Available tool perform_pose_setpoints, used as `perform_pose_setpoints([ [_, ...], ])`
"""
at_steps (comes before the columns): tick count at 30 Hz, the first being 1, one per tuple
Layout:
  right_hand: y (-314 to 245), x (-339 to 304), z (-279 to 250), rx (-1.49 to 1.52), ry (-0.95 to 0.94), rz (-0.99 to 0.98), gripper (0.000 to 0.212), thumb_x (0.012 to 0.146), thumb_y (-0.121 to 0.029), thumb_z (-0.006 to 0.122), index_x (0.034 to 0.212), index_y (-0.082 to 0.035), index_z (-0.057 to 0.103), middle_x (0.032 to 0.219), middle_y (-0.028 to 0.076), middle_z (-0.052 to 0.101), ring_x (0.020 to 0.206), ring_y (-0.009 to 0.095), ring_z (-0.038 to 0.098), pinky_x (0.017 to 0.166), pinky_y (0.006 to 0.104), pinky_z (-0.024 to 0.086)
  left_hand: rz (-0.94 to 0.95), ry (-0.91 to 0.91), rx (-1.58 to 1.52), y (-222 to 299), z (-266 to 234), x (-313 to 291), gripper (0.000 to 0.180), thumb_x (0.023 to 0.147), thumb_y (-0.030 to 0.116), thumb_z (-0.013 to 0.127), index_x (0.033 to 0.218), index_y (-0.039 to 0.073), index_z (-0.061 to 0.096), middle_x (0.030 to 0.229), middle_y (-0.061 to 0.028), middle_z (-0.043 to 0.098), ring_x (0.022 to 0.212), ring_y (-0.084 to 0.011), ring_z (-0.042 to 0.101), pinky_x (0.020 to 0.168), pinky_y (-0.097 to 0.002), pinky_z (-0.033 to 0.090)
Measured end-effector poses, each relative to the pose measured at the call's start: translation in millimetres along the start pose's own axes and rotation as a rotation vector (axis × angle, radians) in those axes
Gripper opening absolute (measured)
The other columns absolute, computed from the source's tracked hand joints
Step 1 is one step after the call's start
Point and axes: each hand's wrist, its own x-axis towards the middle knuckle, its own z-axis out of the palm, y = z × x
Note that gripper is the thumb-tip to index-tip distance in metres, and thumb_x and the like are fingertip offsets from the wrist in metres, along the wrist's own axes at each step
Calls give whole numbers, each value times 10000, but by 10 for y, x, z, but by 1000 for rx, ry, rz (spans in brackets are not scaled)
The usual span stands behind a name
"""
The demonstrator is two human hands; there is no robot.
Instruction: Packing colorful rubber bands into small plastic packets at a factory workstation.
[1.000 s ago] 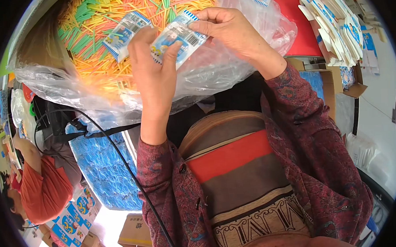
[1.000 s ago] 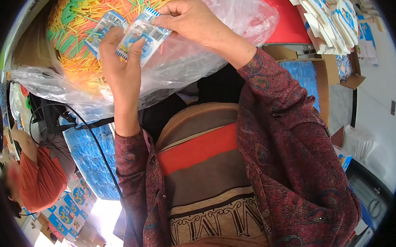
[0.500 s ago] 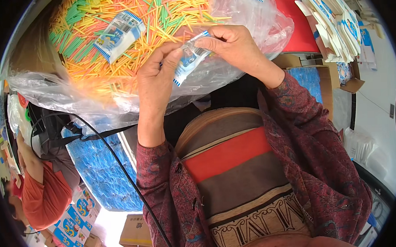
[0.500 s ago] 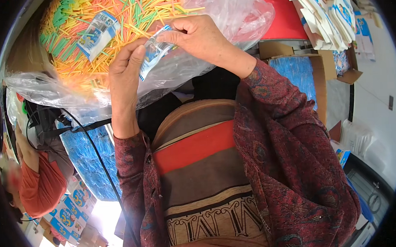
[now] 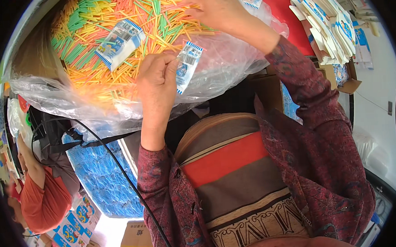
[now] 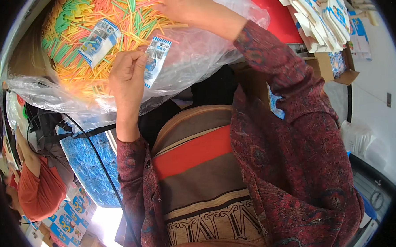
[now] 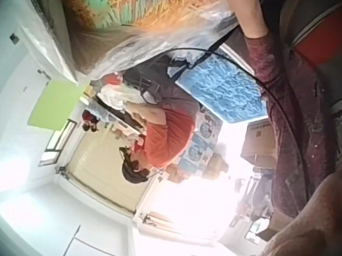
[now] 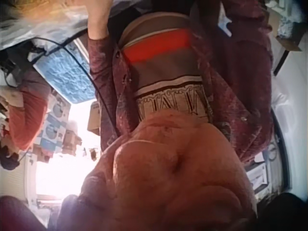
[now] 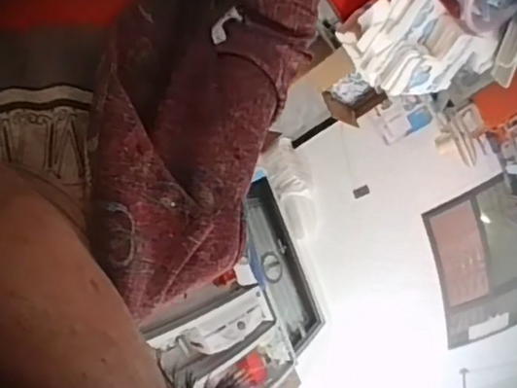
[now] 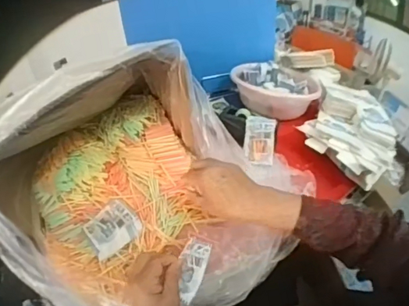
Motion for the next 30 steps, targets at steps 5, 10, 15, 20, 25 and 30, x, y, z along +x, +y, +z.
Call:
perform_pose_setpoints([
  [5,184,139,205,-166,-68,70,239,693,-209,707,866,-51,661,894,151,624,877,311,601,747,405,499,-39,-3,15,-13,10,-22,72,816,17,658,878,-15,639,800,-94,591,700,-179,566,627,-277,450],
  [10,91,259,129,-244,-166,-31,222,700,-209,692,825,-29,654,859,139,616,872,295,604,754,393,498,-124,2,-80,-41,-16,-26,68,826,24,657,879,-14,638,819,-82,605,699,-159,561,631,-267,452],
  [15,250,284,403,-417,-201,-74,187,705,-192,669,801,-33,653,860,135,621,883,282,598,780,382,487,-126,9,-98,-78,13,-13,68,835,28,653,886,-15,639,842,-80,619,710,-145,565,639,-259,457],
  [20,259,256,523,-444,-101,-132,166,722,-168,641,835,-47,656,874,147,631,896,298,592,801,384,478,-137,6,-133,-83,1,4,63,843,30,650,888,-13,640,855,-75,624,712,-132,576,639,-247,461],
  [25,30,359,346,-326,-207,-68,194,741,-172,636,880,-37,648,870,158,628,899,301,591,800,386,479,-249,25,-274,-135,4,-9,56,867,40,639,887,-13,638,847,-57,629,723,-103,592,649,-231,471],
  [30,73,305,461,-463,-87,-39,230,770,-202,633,922,-30,639,881,174,634,892,296,605,798,387,482,-317,14,-331,-117,-6,22,68,889,50,626,897,-17,630,830,-42,636,741,-82,598,666,-217,478],
])
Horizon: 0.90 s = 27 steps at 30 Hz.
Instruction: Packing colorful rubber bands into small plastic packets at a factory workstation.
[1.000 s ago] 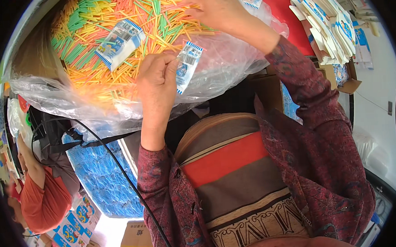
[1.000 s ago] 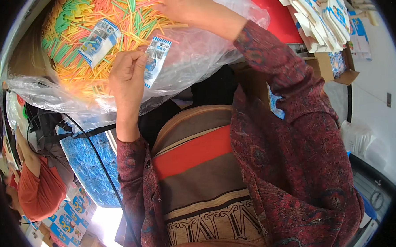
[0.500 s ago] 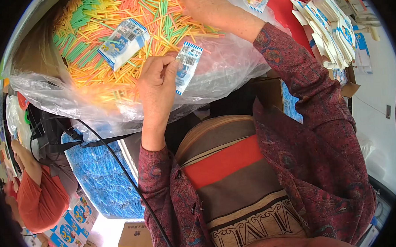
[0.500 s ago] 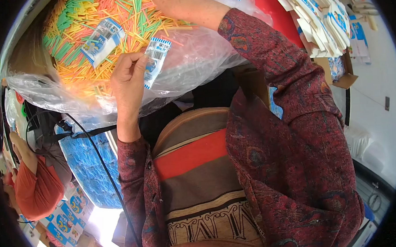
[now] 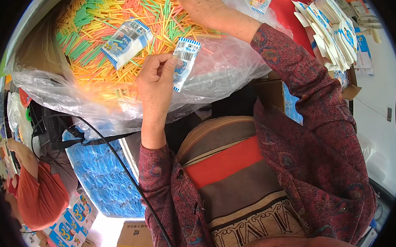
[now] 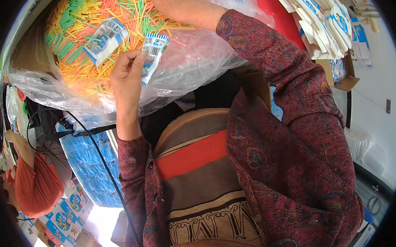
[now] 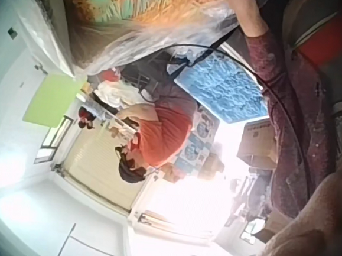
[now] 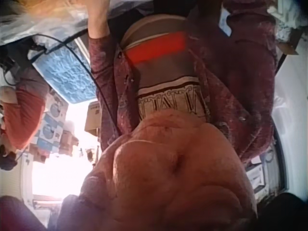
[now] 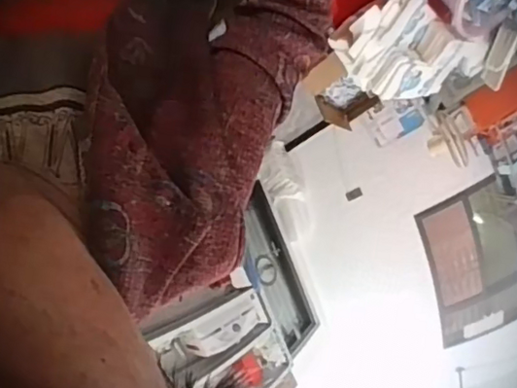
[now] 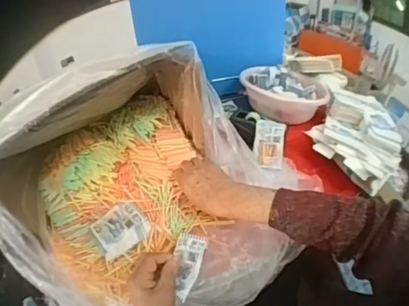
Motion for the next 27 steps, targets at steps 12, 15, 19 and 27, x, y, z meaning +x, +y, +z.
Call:
perform_pose_setpoints([
  [12,346,143,57,722,-292,358,235,945,-220,517,934,3,591,898,151,640,902,260,638,747,381,497,-86,18,-223,60,-87,-59,82,922,84,602,971,21,618,829,-20,668,699,-55,580,641,-189,459],
  [15,335,87,-362,1174,-480,436,268,987,-254,479,969,0,565,913,111,636,932,230,641,760,351,507,-57,-13,-299,55,-103,-70,81,922,87,603,970,25,619,828,-5,664,695,-47,570,638,-178,448],
  [19,266,-146,-153,1965,-299,692,211,931,-130,580,1094,3,596,930,56,645,810,103,606,725,240,518,-73,-4,-501,99,-66,-42,84,924,91,601,977,28,619,845,5,657,718,-46,563,664,-179,446],
  [27,62,-412,-58,2263,-458,602,267,924,-83,573,1174,1,530,982,35,601,845,100,584,789,240,515,-23,44,-613,128,-73,-26,90,928,102,596,984,34,616,912,-8,643,805,-61,564,739,-206,451],
])
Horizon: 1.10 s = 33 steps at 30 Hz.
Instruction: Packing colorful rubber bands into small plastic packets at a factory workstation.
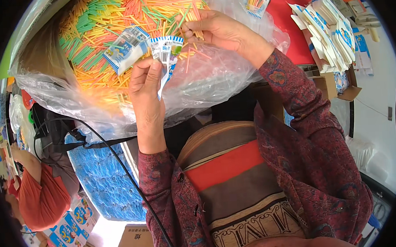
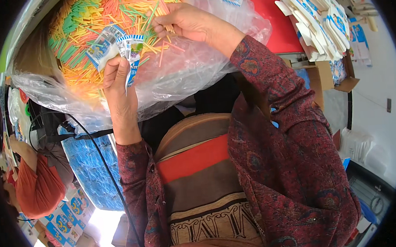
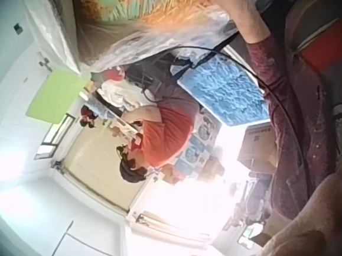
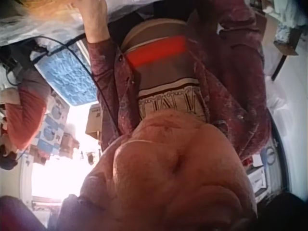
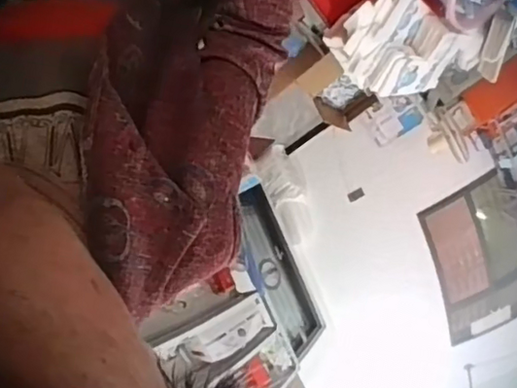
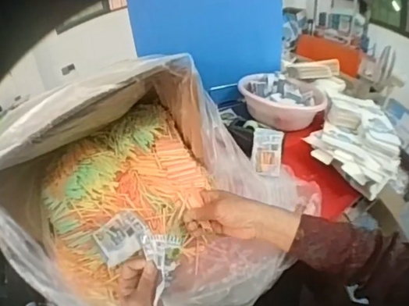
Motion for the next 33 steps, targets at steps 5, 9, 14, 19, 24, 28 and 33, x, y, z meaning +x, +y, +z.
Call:
perform_pose_setpoints([
  [5,76,-102,170,-247,116,-119,228,935,-101,565,1142,-6,560,927,24,608,796,102,578,736,264,512,20,22,3,-2,4,-14,93,923,100,604,985,32,616,908,-13,650,783,-61,566,714,-200,447],
  [9,209,-263,272,-780,226,-222,215,949,-143,556,1115,-8,581,887,26,615,788,111,582,715,286,502,19,17,69,-49,-52,-12,99,911,91,621,987,27,624,888,-16,658,747,-59,567,677,-192,436],
  [14,319,-418,169,-1368,219,-335,237,974,-225,530,1058,-13,593,903,60,630,836,136,610,751,299,498,15,13,89,-64,-26,-42,86,899,77,633,971,30,639,851,-7,663,705,-58,566,640,-179,415],
  [19,19,-440,213,-767,348,-227,235,1004,-244,462,1037,-26,544,997,129,643,936,192,636,825,320,508,122,-55,181,-110,-25,-36,87,861,27,656,948,37,653,959,-48,642,804,-88,576,695,-210,461],
  [24,-251,-530,751,178,225,-345,272,1006,-274,451,1048,-13,516,964,64,614,935,158,620,767,290,508,256,-119,319,-139,-1,-43,106,829,-13,670,921,37,652,1040,-71,572,910,-129,563,785,-257,493],
  [28,-144,-536,880,162,171,-434,274,1005,-272,455,1102,-17,478,1009,71,605,902,128,594,787,268,500,239,-135,235,-215,3,-33,103,822,-26,669,901,36,646,1030,-63,540,930,-141,550,816,-271,494],
  [33,-118,-569,1052,-210,283,-526,253,1019,-249,419,1081,-8,470,1021,83,604,889,91,565,782,234,472,266,-122,146,-240,-27,-59,108,819,-33,667,897,36,639,1023,-57,535,934,-138,531,825,-272,487],
])
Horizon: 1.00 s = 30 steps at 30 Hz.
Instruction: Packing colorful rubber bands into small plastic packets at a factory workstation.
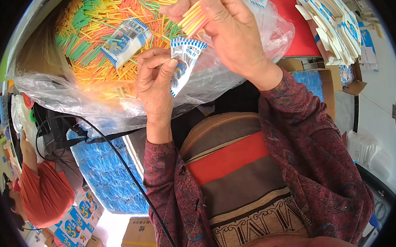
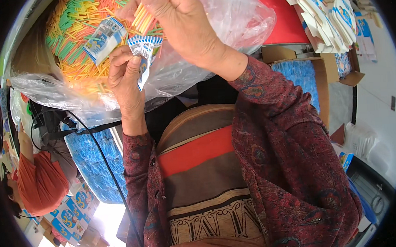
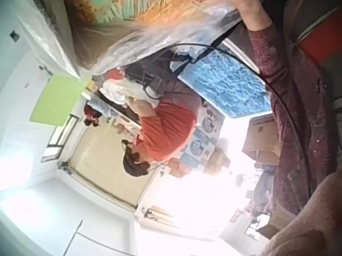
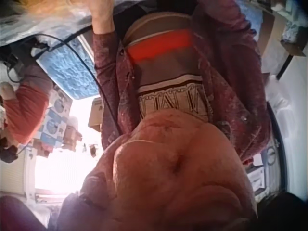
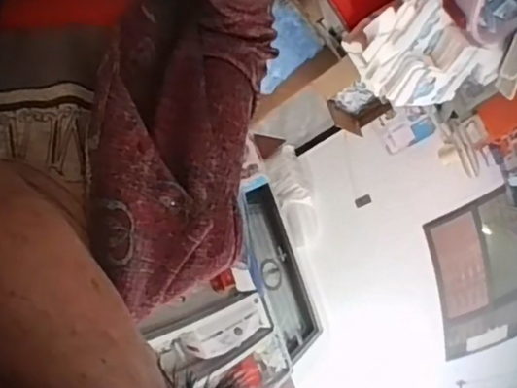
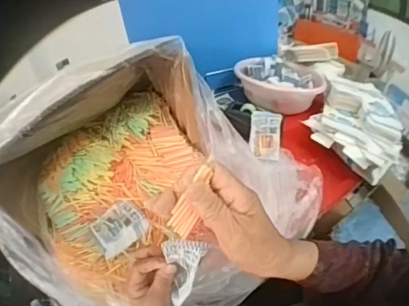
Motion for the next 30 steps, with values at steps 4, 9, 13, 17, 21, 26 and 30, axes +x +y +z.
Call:
perform_pose_setpoints([
  [4,144,121,-123,-311,-138,-286,223,1022,-217,407,1077,-7,459,1019,87,605,865,80,554,779,223,456,-10,4,47,-6,19,17,119,817,-28,672,911,37,636,1013,-53,530,939,-135,528,829,-273,485],
  [9,111,-36,11,-243,-185,-530,188,1020,-185,407,1073,-10,452,1017,90,603,828,69,538,788,220,447,4,27,164,-18,-16,-7,124,819,-22,675,921,35,632,994,-49,524,935,-136,530,834,-275,486],
  [13,111,-104,4,-146,-50,-279,179,1020,-174,408,1075,-10,451,1018,95,603,825,68,536,802,229,448,9,20,165,46,30,11,118,820,-17,678,917,31,632,984,-50,519,934,-143,534,841,-280,485],
  [17,69,-42,14,69,-47,-236,175,1021,-173,406,1073,-13,453,1015,96,603,826,67,537,811,236,447,36,-8,178,32,21,14,114,821,-18,676,915,30,631,986,-51,520,931,-149,537,846,-284,484],
  [21,239,233,-148,-149,-282,-656,205,1019,-192,416,1100,-9,460,1019,90,602,846,76,542,825,243,447,61,-15,165,-6,20,26,114,822,-15,677,915,34,633,980,-49,523,930,-151,539,850,-285,481],
  [26,367,-39,-116,-166,-143,-440,190,1019,-209,408,1065,-40,480,1069,169,630,1025,244,623,879,346,503,67,11,179,-40,14,33,115,822,-14,677,911,40,630,975,-48,531,918,-145,536,833,-277,475],
  [30,384,-109,-152,-210,-137,-399,164,1024,-190,376,1098,-53,429,1082,186,620,1081,268,601,911,367,489,28,41,140,-19,16,24,111,821,-15,678,901,41,624,978,-48,534,913,-142,530,824,-270,465],
])
